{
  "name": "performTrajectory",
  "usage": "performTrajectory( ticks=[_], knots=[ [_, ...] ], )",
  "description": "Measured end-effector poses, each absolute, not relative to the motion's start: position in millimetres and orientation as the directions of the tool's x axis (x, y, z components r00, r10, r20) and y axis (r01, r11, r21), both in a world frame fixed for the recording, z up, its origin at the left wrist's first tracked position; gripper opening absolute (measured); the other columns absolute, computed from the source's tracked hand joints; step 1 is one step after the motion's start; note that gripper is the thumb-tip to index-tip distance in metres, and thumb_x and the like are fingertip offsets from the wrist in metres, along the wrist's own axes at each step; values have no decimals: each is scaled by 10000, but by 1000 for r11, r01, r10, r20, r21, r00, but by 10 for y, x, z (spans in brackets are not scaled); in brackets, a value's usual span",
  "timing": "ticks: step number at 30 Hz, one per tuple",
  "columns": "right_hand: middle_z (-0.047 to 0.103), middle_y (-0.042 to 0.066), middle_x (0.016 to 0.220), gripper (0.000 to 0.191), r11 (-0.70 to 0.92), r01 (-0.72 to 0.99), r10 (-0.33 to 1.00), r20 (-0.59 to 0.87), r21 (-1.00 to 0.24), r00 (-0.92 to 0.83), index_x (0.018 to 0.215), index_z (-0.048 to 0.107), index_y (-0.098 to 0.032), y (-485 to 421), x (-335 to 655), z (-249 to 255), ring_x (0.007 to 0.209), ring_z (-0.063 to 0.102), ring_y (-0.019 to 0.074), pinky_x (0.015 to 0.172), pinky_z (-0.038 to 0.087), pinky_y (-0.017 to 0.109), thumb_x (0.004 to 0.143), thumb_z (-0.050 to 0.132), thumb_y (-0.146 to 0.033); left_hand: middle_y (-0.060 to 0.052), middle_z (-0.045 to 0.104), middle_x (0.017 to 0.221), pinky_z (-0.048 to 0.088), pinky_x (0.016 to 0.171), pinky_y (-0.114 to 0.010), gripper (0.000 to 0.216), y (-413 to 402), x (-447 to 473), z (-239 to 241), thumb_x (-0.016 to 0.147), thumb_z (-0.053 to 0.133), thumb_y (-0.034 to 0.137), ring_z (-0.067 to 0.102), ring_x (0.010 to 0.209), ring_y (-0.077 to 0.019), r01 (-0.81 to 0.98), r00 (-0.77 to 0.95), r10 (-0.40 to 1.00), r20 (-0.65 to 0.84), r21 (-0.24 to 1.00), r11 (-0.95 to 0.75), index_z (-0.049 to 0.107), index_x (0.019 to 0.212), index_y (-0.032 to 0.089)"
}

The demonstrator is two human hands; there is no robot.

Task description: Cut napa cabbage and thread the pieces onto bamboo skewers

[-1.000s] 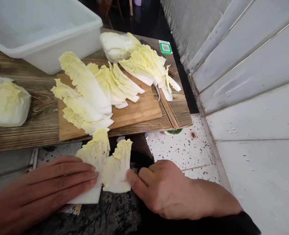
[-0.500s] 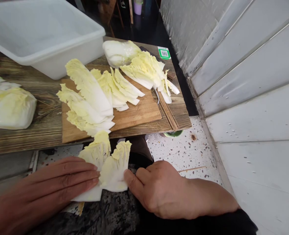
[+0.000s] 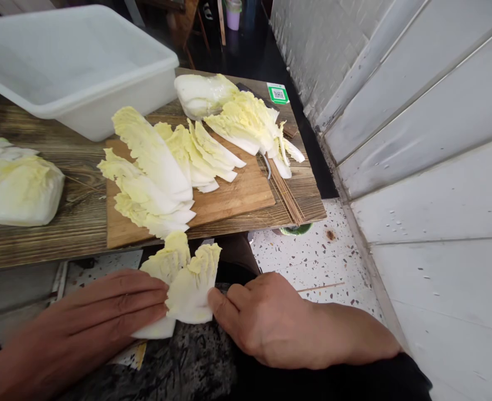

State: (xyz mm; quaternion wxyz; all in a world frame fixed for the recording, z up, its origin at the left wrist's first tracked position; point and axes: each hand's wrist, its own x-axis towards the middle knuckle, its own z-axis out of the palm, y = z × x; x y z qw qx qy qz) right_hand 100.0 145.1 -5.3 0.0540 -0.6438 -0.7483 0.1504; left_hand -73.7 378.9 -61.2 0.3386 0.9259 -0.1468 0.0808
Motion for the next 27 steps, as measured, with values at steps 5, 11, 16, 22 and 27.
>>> performTrajectory(
  ticks=[5,11,16,22,27],
  knots=[
    [613,36,775,288,-27,902,978,-199,-432,-66,1185,564,-84,1457,1051,-87,574,467,149,510,309,285,936,428,-123,14,766,1029,513,979,-233,198,3729,-550,-553,962,548,272,683,966,-138,-326,935,-161,314,592,-737,673,1112,245],
    [619,16,767,266,-238,718,964,-251,-655,90,928,625,-144,1530,1129,-145,650,534,114,607,368,221,1023,378,-172,46,793,916,567,741,-175,180,3823,-357,-509,919,584,325,736,785,-133,-111,993,-50,104,749,-654,723,1028,292],
    [499,-27,645,308,-243,585,970,-213,-774,121,743,551,-170,1551,1221,-276,563,408,99,559,324,210,1007,406,-234,38,791,836,535,656,-175,231,3907,-202,-500,887,585,386,723,743,-152,211,953,-104,-284,870,-447,770,958,266],
    [470,-30,642,310,-246,547,969,-221,-800,113,733,537,-173,1509,1221,-300,571,408,97,560,322,203,1003,399,-237,24,779,767,522,568,-191,263,3837,-232,-521,845,599,437,714,686,-175,316,938,-7,-348,859,-402,794,881,265],
    [556,-4,707,283,-232,514,971,-226,-826,75,845,612,-154,1489,1210,-275,622,485,102,611,381,195,1015,397,-225,32,790,783,544,605,-195,261,3816,-272,-513,862,576,412,724,700,-172,272,951,-41,-308,889,-369,800,902,284]
  ],
)
